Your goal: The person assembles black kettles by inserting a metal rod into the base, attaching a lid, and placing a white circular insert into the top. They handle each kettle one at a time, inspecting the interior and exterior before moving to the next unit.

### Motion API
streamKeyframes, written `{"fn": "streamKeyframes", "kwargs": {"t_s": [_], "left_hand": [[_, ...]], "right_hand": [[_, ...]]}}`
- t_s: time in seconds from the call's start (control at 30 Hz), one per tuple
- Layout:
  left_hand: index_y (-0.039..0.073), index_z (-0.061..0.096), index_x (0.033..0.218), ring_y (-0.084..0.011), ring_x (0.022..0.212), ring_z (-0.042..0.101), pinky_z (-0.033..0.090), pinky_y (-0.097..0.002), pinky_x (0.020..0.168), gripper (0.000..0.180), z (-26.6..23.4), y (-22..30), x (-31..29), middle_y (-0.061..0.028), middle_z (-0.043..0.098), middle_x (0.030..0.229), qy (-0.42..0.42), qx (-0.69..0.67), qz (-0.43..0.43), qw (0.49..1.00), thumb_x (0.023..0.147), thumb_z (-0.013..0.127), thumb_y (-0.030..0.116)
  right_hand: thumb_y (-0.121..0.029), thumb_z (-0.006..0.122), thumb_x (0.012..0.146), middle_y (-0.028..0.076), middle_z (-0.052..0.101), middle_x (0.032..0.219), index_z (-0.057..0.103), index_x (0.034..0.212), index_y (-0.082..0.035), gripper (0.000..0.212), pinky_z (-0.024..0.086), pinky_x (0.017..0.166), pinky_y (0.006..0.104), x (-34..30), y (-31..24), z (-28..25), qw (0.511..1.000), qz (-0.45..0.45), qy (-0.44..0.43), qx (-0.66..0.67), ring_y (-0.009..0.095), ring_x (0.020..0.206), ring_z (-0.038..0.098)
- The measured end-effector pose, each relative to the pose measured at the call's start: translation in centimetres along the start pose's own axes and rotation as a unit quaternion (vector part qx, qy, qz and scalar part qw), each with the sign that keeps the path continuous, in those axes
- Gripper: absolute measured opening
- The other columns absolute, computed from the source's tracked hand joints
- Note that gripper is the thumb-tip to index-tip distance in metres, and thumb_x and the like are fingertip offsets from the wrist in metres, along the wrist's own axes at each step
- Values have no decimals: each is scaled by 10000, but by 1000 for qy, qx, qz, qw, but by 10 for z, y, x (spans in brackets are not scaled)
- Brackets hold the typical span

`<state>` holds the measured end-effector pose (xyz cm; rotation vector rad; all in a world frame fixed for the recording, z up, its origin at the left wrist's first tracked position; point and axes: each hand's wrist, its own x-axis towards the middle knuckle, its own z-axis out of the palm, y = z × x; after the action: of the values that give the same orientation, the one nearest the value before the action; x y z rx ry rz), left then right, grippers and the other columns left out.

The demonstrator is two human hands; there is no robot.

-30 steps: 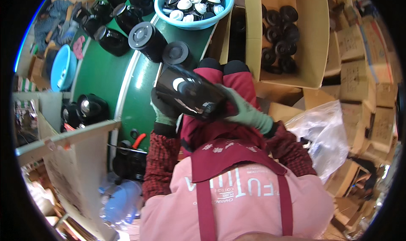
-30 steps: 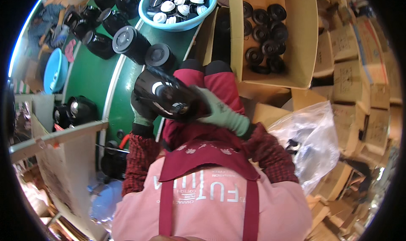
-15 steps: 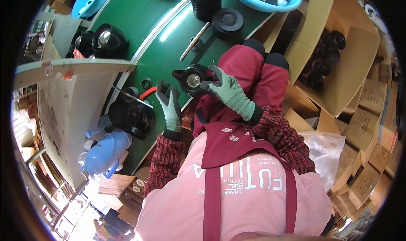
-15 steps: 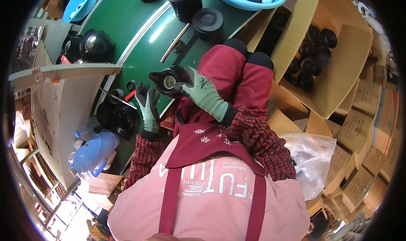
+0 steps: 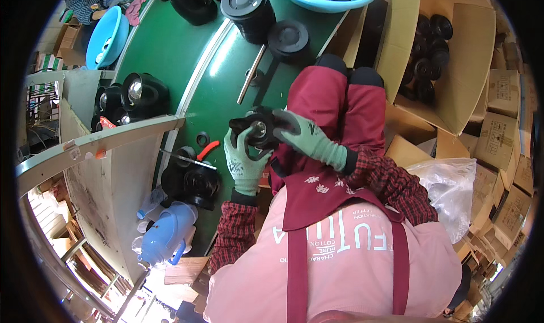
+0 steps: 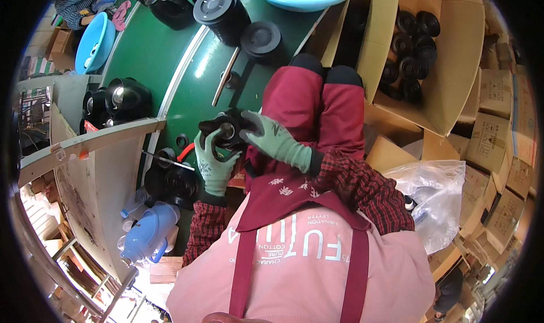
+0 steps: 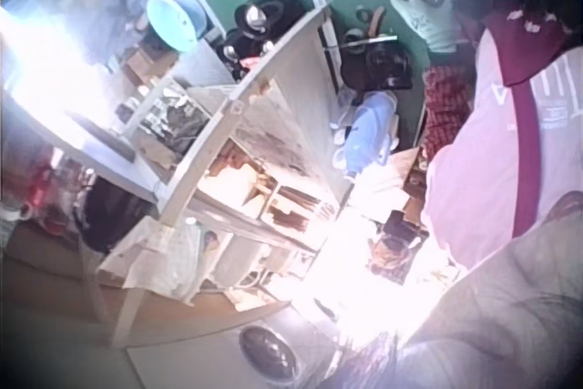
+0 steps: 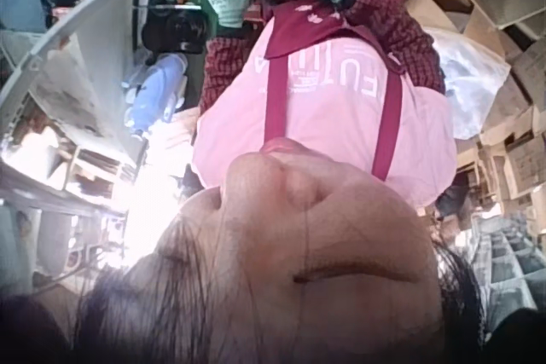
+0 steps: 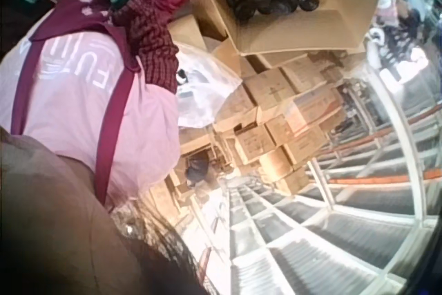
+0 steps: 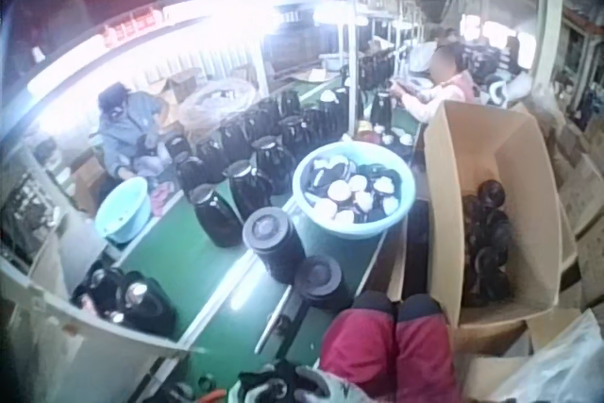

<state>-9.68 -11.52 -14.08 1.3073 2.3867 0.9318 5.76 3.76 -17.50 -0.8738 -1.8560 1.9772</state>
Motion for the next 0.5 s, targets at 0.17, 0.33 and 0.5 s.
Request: {"fn": "streamKeyframes", "kwargs": {"t_s": [0.17,0.33,0.5], "left_hand": [[13,497,1512,-315,1328,601,517,-429,1122,1021,-1,-8,7,-157,568,1449,16,-69,-6,997,643,1015,149],[41,529,1514,-361,1254,635,526,-466,1062,1070,2,-9,12,-149,641,1412,49,-64,-2,997,613,1035,319],[45,534,1513,-369,1246,640,520,-480,1060,1083,3,-8,15,-152,651,1390,47,-61,0,997,607,1039,354]], "right_hand": [[-331,722,1039,218,723,1236,614,1406,-1,505,559,969,400,10,-21,-1,997,3,-4,-77,324,1128,716],[-505,654,1043,206,729,1223,627,1339,-50,544,551,953,469,22,-23,-6,989,17,-12,-149,390,1111,705],[-397,734,981,175,652,1208,659,1321,-60,485,562,918,467,42,-21,-6,947,-106,42,-301,399,1050,686]]}}
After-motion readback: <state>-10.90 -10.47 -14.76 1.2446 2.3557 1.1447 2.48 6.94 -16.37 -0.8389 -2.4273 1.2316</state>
